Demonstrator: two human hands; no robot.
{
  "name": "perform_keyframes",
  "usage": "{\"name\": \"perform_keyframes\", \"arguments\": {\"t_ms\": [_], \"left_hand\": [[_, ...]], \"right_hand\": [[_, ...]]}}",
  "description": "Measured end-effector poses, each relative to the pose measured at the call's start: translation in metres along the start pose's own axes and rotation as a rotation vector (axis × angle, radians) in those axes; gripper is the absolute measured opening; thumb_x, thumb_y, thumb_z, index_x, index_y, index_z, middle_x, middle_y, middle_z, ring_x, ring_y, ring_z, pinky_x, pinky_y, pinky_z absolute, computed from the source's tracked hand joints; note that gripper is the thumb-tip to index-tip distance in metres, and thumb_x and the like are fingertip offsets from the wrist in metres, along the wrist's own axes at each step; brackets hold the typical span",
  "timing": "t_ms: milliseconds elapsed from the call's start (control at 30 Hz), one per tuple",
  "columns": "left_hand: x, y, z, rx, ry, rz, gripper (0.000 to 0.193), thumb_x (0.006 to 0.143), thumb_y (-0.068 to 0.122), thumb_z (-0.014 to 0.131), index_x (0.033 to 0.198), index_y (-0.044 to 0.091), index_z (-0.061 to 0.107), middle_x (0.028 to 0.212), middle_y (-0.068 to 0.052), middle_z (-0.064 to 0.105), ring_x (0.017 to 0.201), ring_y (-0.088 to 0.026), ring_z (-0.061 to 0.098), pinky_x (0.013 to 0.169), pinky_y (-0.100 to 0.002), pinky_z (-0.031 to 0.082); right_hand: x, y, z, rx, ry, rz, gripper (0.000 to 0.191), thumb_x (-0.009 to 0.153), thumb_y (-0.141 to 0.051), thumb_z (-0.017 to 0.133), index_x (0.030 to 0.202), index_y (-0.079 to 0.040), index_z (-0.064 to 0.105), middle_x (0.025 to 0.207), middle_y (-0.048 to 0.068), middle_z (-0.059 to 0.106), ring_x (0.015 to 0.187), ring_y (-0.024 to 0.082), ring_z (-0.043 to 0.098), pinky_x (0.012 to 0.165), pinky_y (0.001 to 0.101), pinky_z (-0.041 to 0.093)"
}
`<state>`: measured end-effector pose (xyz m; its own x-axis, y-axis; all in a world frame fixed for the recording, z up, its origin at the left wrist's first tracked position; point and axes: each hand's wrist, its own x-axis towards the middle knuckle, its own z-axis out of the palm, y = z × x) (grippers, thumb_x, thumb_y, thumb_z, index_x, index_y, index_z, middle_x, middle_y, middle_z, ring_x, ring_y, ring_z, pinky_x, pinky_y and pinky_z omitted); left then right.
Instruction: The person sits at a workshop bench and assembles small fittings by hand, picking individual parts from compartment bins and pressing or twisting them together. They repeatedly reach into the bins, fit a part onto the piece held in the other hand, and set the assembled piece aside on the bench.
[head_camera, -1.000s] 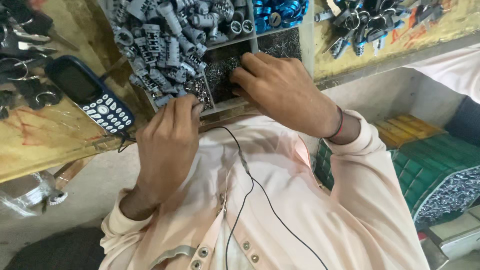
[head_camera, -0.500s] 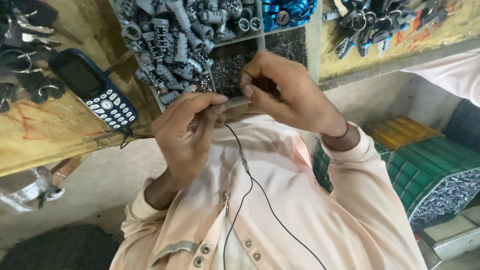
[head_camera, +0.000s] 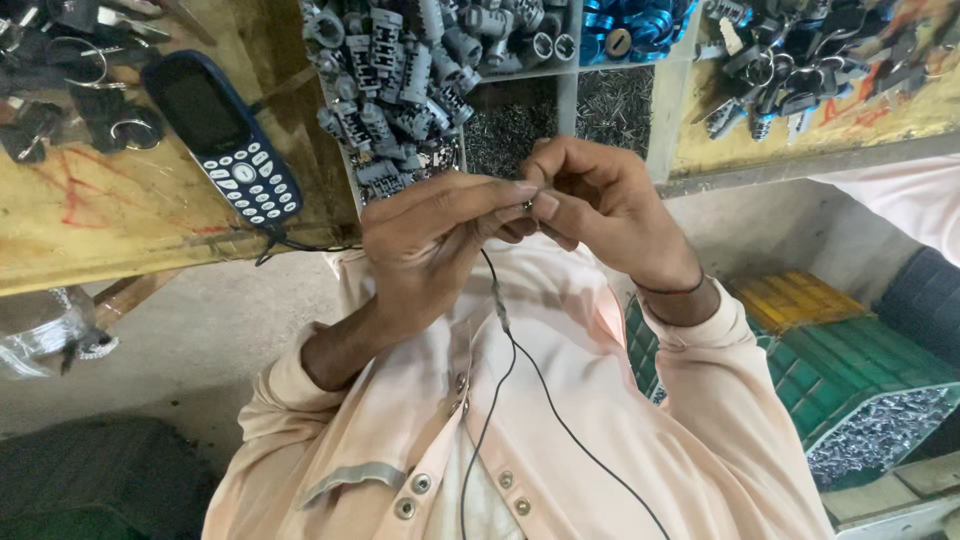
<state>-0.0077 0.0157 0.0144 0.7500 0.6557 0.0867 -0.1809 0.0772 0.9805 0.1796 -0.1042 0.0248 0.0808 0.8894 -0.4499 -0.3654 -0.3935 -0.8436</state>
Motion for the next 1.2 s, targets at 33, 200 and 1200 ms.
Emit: {"name": "perform_keyframes", "arguments": {"t_ms": [33,200,1200], "left_hand": [[0.0,0.0,-0.002,0.055,-0.027,0.045,0.025,0.104,-0.01,0.068,0.126,0.003,0.068,0.112,-0.012,0.073,0.092,-0.017,0.077,0.083,-0.025,0.067],[-0.003,0.008,-0.001,0.327,0.012,0.085,0.025,0.102,-0.01,0.071,0.125,0.0,0.068,0.112,-0.011,0.074,0.096,-0.017,0.077,0.079,-0.025,0.063],[0.011,-0.002,-0.006,0.076,-0.082,-0.218,0.009,0.098,0.002,0.074,0.105,-0.002,0.073,0.098,-0.007,0.072,0.082,-0.009,0.072,0.072,-0.021,0.061]], "right_hand": [[-0.001,-0.001,0.001,-0.014,0.001,0.017,0.007,0.107,-0.005,0.06,0.112,0.0,0.061,0.096,0.002,0.061,0.073,0.003,0.05,0.063,0.0195,0.042],[-0.01,-0.002,0.011,-0.312,0.091,-0.158,0.01,0.108,-0.005,0.058,0.114,0.002,0.057,0.104,0.006,0.059,0.086,0.008,0.059,0.075,0.0214,0.052],[-0.006,-0.032,-0.02,-1.376,0.4,-0.333,0.014,0.095,0.004,0.073,0.104,-0.006,0.071,0.102,0.008,0.064,0.087,0.026,0.068,0.072,0.038,0.051]]}}
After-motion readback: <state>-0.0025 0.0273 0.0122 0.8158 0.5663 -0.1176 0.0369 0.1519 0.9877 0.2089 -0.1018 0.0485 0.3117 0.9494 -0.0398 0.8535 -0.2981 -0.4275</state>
